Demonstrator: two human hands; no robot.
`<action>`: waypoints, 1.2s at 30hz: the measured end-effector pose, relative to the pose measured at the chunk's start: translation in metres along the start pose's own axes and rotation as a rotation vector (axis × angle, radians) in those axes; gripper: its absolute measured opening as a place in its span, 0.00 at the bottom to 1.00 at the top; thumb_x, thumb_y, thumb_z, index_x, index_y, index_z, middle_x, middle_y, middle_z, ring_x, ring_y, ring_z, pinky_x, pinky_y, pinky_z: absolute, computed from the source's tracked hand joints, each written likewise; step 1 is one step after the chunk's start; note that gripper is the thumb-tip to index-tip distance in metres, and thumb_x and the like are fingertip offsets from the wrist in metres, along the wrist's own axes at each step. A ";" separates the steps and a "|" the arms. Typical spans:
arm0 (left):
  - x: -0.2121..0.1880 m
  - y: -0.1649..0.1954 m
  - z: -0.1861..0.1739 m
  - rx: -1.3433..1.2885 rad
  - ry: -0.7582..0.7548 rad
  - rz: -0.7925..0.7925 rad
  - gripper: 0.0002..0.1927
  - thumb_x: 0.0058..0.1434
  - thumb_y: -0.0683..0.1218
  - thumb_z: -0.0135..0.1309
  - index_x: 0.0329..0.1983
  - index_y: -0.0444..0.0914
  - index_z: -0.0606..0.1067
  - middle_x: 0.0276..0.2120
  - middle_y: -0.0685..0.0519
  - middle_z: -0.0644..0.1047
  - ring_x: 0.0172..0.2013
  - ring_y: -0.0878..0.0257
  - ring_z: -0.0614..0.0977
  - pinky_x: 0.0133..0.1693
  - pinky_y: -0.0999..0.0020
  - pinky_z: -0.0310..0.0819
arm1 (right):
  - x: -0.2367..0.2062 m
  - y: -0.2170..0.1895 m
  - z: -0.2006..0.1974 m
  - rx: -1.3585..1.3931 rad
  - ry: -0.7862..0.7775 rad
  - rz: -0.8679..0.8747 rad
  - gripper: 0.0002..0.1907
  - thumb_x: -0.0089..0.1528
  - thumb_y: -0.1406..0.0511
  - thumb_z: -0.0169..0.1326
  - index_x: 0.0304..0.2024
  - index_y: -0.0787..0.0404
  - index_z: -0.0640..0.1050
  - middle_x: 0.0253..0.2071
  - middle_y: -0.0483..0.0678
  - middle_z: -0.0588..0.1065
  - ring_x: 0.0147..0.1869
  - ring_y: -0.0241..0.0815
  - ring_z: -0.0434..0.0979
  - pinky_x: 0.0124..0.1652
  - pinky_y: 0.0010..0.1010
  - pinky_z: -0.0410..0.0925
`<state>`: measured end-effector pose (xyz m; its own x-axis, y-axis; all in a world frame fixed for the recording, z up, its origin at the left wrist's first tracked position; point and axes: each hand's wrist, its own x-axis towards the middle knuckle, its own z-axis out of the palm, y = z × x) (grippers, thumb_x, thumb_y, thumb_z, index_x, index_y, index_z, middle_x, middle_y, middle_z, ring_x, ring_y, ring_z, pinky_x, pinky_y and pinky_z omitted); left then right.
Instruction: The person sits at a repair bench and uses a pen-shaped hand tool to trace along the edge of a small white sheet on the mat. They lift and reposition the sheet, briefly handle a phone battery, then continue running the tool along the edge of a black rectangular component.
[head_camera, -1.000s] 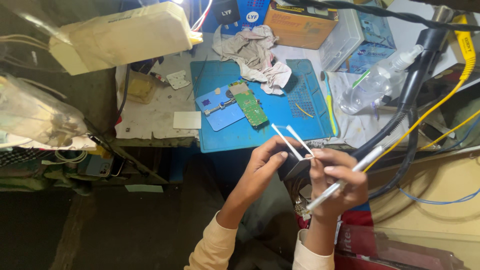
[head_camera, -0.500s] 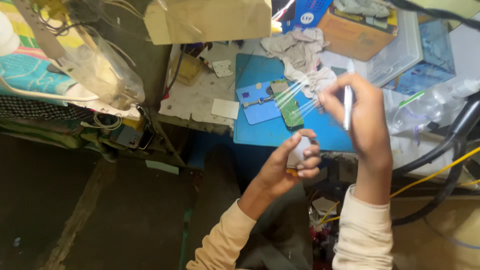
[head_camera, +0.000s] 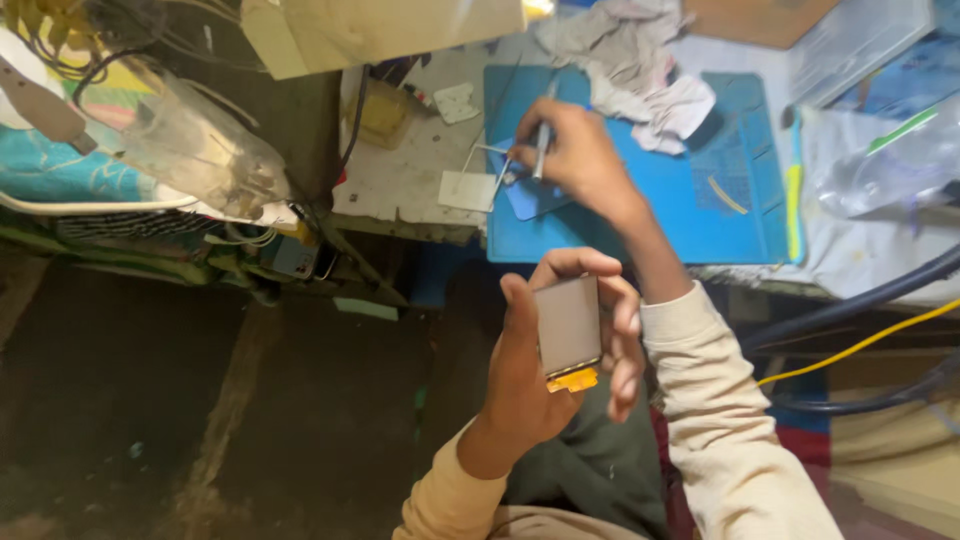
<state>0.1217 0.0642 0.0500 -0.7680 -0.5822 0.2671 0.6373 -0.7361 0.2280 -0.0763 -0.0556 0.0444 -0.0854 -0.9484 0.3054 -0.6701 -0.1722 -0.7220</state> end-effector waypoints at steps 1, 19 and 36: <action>-0.001 -0.002 -0.001 0.016 0.021 0.047 0.32 0.78 0.69 0.32 0.60 0.36 0.62 0.44 0.40 0.71 0.32 0.53 0.80 0.28 0.63 0.74 | -0.004 -0.003 -0.002 -0.096 0.043 -0.103 0.14 0.59 0.67 0.67 0.45 0.67 0.78 0.33 0.49 0.75 0.34 0.38 0.75 0.34 0.27 0.67; 0.007 -0.022 0.025 0.159 -0.088 0.130 0.31 0.77 0.70 0.35 0.66 0.42 0.58 0.62 0.36 0.66 0.64 0.45 0.70 0.65 0.51 0.63 | -0.200 -0.127 -0.012 -0.247 0.610 -0.431 0.11 0.54 0.66 0.64 0.36 0.60 0.76 0.34 0.52 0.78 0.40 0.50 0.79 0.40 0.39 0.73; 0.014 -0.046 0.006 0.215 -0.256 -0.159 0.52 0.68 0.33 0.60 0.84 0.47 0.41 0.64 0.33 0.68 0.66 0.50 0.72 0.70 0.53 0.64 | -0.244 -0.083 -0.027 -0.538 0.975 -0.463 0.09 0.57 0.61 0.64 0.35 0.49 0.75 0.38 0.41 0.72 0.43 0.37 0.72 0.37 0.28 0.71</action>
<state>0.0819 0.0915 0.0491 -0.8351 -0.3413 0.4315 0.5311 -0.7050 0.4701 -0.0197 0.1972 0.0465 -0.1217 -0.1861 0.9750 -0.9860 -0.0899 -0.1403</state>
